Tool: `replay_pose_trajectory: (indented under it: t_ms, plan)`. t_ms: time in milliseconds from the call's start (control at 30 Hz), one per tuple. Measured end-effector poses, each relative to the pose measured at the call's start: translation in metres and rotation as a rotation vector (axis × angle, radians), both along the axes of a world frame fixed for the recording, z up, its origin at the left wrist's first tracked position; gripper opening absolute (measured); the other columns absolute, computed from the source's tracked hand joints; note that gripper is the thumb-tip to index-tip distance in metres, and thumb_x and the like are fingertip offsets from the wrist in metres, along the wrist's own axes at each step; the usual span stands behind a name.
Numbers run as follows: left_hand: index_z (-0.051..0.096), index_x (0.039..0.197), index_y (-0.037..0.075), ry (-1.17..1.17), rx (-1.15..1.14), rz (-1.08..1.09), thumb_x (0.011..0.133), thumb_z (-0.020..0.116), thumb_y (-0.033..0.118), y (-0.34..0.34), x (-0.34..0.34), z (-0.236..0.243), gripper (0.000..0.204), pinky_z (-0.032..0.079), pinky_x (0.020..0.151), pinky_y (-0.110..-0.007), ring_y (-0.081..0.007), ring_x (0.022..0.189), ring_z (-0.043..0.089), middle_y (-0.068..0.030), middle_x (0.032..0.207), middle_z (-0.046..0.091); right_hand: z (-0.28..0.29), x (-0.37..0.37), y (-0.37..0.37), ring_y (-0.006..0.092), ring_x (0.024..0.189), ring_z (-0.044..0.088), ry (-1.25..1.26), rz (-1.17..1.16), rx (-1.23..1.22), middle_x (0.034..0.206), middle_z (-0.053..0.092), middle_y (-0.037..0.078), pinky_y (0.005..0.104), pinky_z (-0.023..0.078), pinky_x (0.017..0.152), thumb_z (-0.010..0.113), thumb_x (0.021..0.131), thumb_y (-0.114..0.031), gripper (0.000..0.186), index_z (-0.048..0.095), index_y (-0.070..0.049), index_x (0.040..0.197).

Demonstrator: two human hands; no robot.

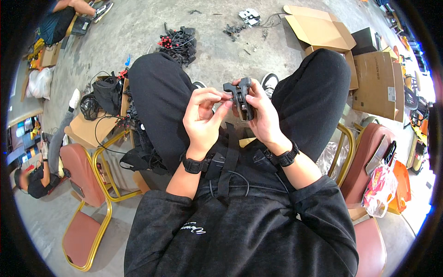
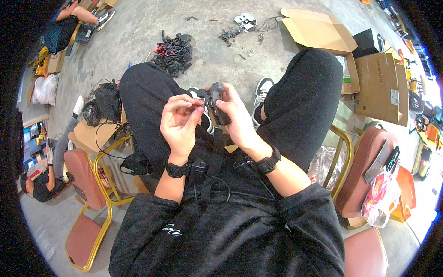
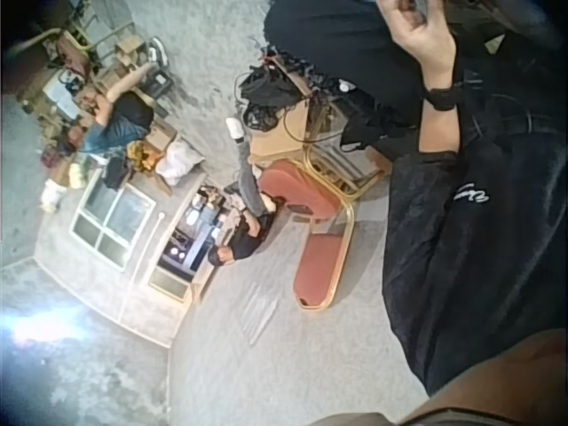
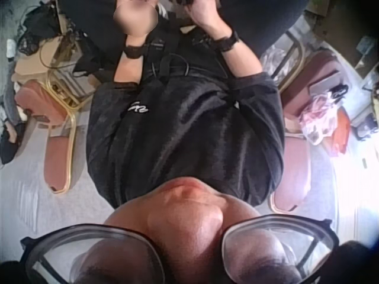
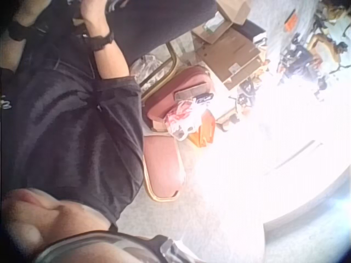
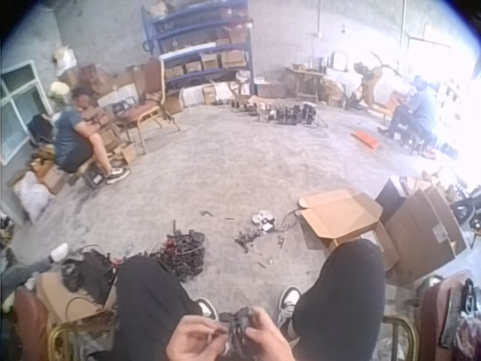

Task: The person uses a thin metal tool to manipulate a small pin and a spring inside a black plastic switch housing while holding the component by hand.

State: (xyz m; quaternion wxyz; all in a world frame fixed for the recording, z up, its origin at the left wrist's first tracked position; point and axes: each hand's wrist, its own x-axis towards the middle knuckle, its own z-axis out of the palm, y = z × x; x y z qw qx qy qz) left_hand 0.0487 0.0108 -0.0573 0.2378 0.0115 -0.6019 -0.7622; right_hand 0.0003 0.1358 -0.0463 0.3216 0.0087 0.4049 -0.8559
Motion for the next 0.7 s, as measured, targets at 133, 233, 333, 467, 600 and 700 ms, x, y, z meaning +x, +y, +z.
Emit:
replay_pose_trajectory:
  t_ms: [133,233,333,467,600,700]
  plan:
    - [0.051,0.093,-0.003,-0.046,0.049,-0.013,0.074,0.06,-0.017,-0.0005,0.0006,-0.0001,0.026,0.05,0.081,-0.029,-0.0202,0.091,0.06,-0.0122,0.097,0.054,-0.0048,-0.0001,0.0009,0.0177,0.104,0.053,0.002,0.013,-0.022,0.116,0.049,0.011,0.0292,0.04,0.089,0.042,0.084,-0.011,0.035,0.04,-0.002,0.118]
    - [0.052,0.092,-0.003,-0.086,0.087,0.016,0.074,0.061,-0.017,-0.0015,0.0013,-0.0022,0.024,0.051,0.08,-0.028,-0.0194,0.089,0.061,-0.0123,0.096,0.056,-0.0083,0.0001,0.0,0.0117,0.086,0.055,0.092,0.0,-0.013,0.107,0.054,0.009,0.0239,0.044,0.071,0.044,0.085,-0.019,0.037,0.043,-0.004,0.118]
    - [0.054,0.089,-0.003,-0.134,0.109,-0.002,0.075,0.062,-0.015,-0.0023,0.0014,-0.003,0.021,0.051,0.078,-0.027,-0.0178,0.087,0.062,-0.0125,0.097,0.058,-0.0078,0.0005,0.0007,0.017,0.105,0.051,0.036,0.02,-0.045,0.116,0.049,0.01,0.029,0.038,0.091,0.043,0.084,-0.013,0.036,0.04,-0.002,0.118]
    - [0.057,0.088,-0.003,-0.164,0.171,-0.038,0.075,0.063,-0.012,-0.0035,0.0006,-0.0081,0.017,0.05,0.078,-0.025,-0.0159,0.087,0.062,-0.0136,0.096,0.061,-0.0085,0.0019,0.0,0.0165,0.106,0.048,0.071,-0.016,0.005,0.117,0.048,0.01,0.0294,0.036,0.093,0.044,0.084,-0.015,0.037,0.039,-0.002,0.119]
    - [0.059,0.09,-0.004,-0.216,0.119,-0.02,0.076,0.062,-0.012,-0.0024,0.0028,-0.0028,0.016,0.05,0.078,-0.025,-0.0166,0.088,0.062,-0.0156,0.095,0.064,-0.0083,0.0031,-0.0001,0.0167,0.108,0.046,0.092,-0.03,0.009,0.118,0.047,0.01,0.0296,0.034,0.095,0.044,0.084,-0.015,0.038,0.039,-0.003,0.119]
    - [0.059,0.091,-0.005,-0.254,0.183,-0.034,0.076,0.062,-0.012,-0.0023,0.0032,-0.001,0.017,0.051,0.08,-0.026,-0.0179,0.088,0.062,-0.0163,0.095,0.064,-0.0077,0.0025,0.0005,0.0167,0.107,0.046,0.123,-0.026,0.036,0.117,0.047,0.01,0.0296,0.033,0.095,0.043,0.083,-0.014,0.038,0.038,-0.003,0.119]
